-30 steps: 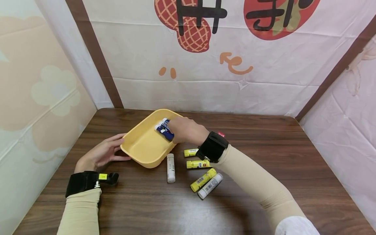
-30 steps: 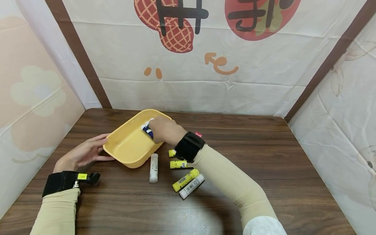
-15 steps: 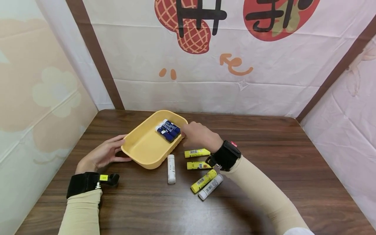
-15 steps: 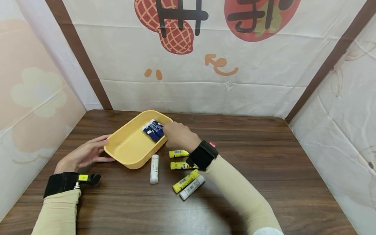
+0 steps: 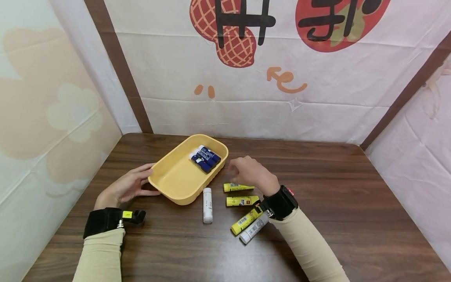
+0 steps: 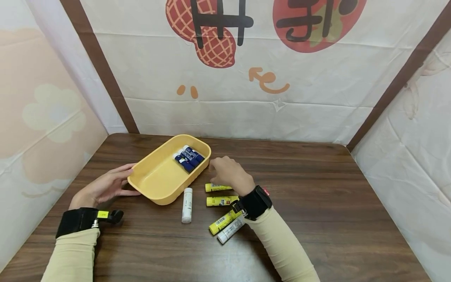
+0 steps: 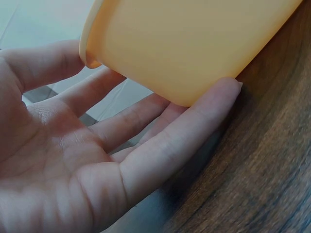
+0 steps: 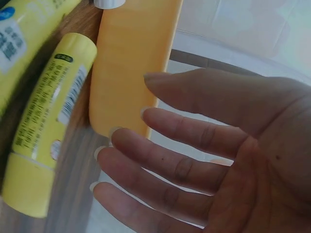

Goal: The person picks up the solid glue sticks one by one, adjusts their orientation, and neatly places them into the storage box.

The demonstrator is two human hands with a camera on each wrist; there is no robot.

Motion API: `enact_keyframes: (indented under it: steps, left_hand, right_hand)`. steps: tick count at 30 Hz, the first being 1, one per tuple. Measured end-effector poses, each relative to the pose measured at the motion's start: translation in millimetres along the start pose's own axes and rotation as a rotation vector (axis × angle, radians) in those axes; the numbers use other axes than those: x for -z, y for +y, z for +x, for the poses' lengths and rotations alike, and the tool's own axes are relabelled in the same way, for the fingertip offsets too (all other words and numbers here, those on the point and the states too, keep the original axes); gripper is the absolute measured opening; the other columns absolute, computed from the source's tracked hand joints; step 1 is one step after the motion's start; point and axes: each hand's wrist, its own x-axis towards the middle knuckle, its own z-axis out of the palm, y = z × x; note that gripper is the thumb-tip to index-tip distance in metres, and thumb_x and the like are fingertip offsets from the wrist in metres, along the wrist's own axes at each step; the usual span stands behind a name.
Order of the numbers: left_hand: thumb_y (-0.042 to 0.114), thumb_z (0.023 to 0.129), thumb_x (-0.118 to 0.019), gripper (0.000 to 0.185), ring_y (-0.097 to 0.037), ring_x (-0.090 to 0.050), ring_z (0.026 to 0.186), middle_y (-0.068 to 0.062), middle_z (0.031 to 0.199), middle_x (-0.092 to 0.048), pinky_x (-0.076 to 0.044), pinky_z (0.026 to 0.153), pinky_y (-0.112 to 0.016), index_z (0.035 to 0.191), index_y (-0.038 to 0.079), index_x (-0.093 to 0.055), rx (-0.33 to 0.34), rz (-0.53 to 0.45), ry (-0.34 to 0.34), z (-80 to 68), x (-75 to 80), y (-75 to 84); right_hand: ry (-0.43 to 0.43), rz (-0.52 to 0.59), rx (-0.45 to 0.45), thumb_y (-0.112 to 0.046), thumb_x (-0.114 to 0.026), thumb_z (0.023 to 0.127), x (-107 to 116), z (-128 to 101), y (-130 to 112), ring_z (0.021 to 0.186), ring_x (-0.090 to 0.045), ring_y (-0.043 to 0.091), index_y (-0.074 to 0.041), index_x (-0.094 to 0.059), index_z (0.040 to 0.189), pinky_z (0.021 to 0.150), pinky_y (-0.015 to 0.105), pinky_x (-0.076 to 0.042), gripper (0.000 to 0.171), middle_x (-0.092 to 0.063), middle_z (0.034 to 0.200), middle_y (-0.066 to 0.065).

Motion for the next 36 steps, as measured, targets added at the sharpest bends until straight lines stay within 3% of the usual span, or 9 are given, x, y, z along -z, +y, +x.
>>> enact_keyframes:
  steps: [14,23,36]
  left_hand:
    - [0.021,0.114,-0.037,0.049,-0.004,-0.063,0.123,0.013,0.137,-0.061,-0.063,0.095,-0.045,0.162,0.013,-0.028,-0.035,-0.035,-0.054,4.0,6.0,3.9]
    - [0.022,0.114,-0.039,0.051,-0.002,-0.063,0.122,0.016,0.135,-0.062,-0.064,0.094,-0.044,0.162,0.014,-0.026,-0.002,-0.053,-0.03,3.1,4.0,0.4]
    - [0.021,0.114,-0.038,0.05,-0.003,-0.062,0.123,0.016,0.137,-0.061,-0.063,0.095,-0.044,0.162,0.013,-0.025,-0.02,-0.047,-0.06,4.7,3.8,0.2]
  right_hand:
    - [-0.034,0.031,0.031,-0.014,-0.075,0.095,-3.2,3.5,17.4,0.108,-0.068,0.026,-0.005,-0.069,0.126,0.092,0.04,-0.06,0.033,-0.072,0.117,0.014]
    - [-0.078,0.01,0.001,-0.015,-0.075,0.095,-6.2,4.8,22.6,0.108,-0.067,0.027,-0.005,-0.067,0.13,0.092,0.042,-0.059,0.037,-0.071,0.119,0.015]
    - [-0.098,0.01,-0.029,-0.017,-0.073,0.097,-2.1,0.7,25.6,0.107,-0.066,0.027,-0.007,-0.066,0.133,0.091,0.042,-0.058,0.038,-0.07,0.119,0.014]
